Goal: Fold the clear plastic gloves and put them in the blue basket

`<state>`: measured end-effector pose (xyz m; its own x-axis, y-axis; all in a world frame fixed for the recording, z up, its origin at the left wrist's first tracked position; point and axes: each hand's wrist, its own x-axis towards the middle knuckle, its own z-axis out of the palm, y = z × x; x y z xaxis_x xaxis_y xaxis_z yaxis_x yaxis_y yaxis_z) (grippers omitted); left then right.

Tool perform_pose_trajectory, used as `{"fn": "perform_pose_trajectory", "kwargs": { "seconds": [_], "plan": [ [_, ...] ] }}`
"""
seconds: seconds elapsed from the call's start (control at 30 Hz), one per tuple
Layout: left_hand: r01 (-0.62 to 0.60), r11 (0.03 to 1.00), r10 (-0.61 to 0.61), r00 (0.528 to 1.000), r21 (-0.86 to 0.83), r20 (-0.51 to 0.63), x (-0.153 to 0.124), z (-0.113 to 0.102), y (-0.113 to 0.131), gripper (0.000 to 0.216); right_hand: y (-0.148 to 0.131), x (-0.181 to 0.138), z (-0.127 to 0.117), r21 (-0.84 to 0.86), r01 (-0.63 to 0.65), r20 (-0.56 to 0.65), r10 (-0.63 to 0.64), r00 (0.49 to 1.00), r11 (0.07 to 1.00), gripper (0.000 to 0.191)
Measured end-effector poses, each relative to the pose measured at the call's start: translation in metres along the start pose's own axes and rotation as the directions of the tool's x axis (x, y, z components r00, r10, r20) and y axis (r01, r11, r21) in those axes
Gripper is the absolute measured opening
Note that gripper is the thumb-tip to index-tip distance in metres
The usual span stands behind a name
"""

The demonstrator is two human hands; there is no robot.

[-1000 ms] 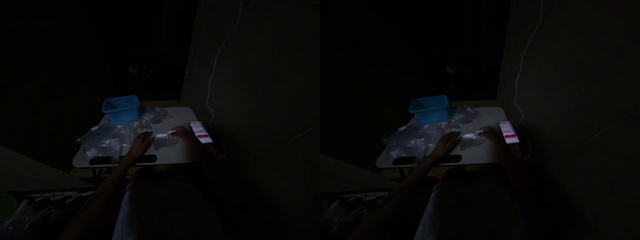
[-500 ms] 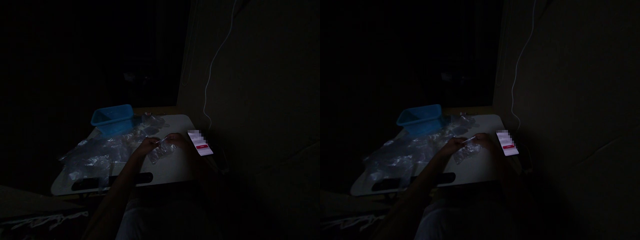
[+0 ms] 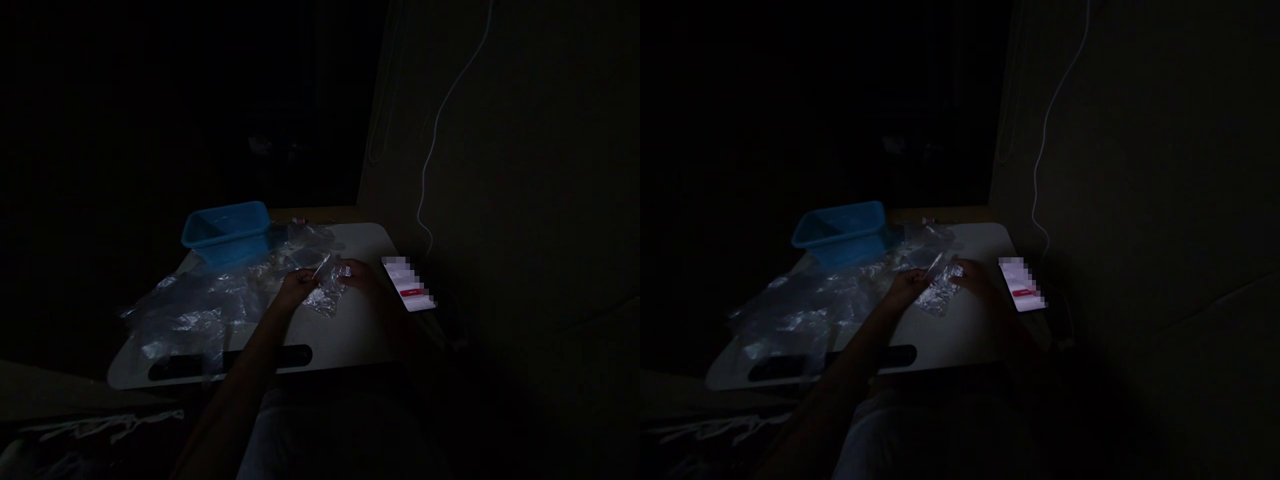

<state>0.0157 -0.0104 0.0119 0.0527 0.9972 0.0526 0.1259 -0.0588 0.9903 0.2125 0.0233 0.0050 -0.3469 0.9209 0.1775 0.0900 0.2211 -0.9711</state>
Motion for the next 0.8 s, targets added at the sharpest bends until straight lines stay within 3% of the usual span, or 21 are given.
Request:
{"fn": "perform_pose_trajectory", "kwargs": {
  "seconds": [0.13,0.23,0.57,0.8],
  "plan": [
    [0.042,0.999,-0.040,0.988,-0.012,0.147,-0.003,0.000,0.003,0.036,-0.004,0.000,0.001,0.109,-0.002,-0.043,0.007,0.999,0.994,0.054],
    [0.027,1.000,-0.025,0.980,-0.006,0.196,-0.005,0.001,0.004,0.034,-0.009,0.000,0.004,0.154,-0.015,-0.058,0.025,0.998,0.988,0.057],
    [0.008,1.000,-0.007,0.999,-0.026,0.035,-0.001,0.001,0.000,0.029,-0.020,-0.005,0.018,0.157,0.002,-0.008,-0.001,1.000,0.988,0.041],
    [-0.005,0.999,0.005,1.000,-0.048,0.000,-0.003,0.001,0.003,0.029,-0.014,-0.005,0.017,0.109,-0.109,0.002,0.109,0.994,0.988,0.027]
  ]
}}
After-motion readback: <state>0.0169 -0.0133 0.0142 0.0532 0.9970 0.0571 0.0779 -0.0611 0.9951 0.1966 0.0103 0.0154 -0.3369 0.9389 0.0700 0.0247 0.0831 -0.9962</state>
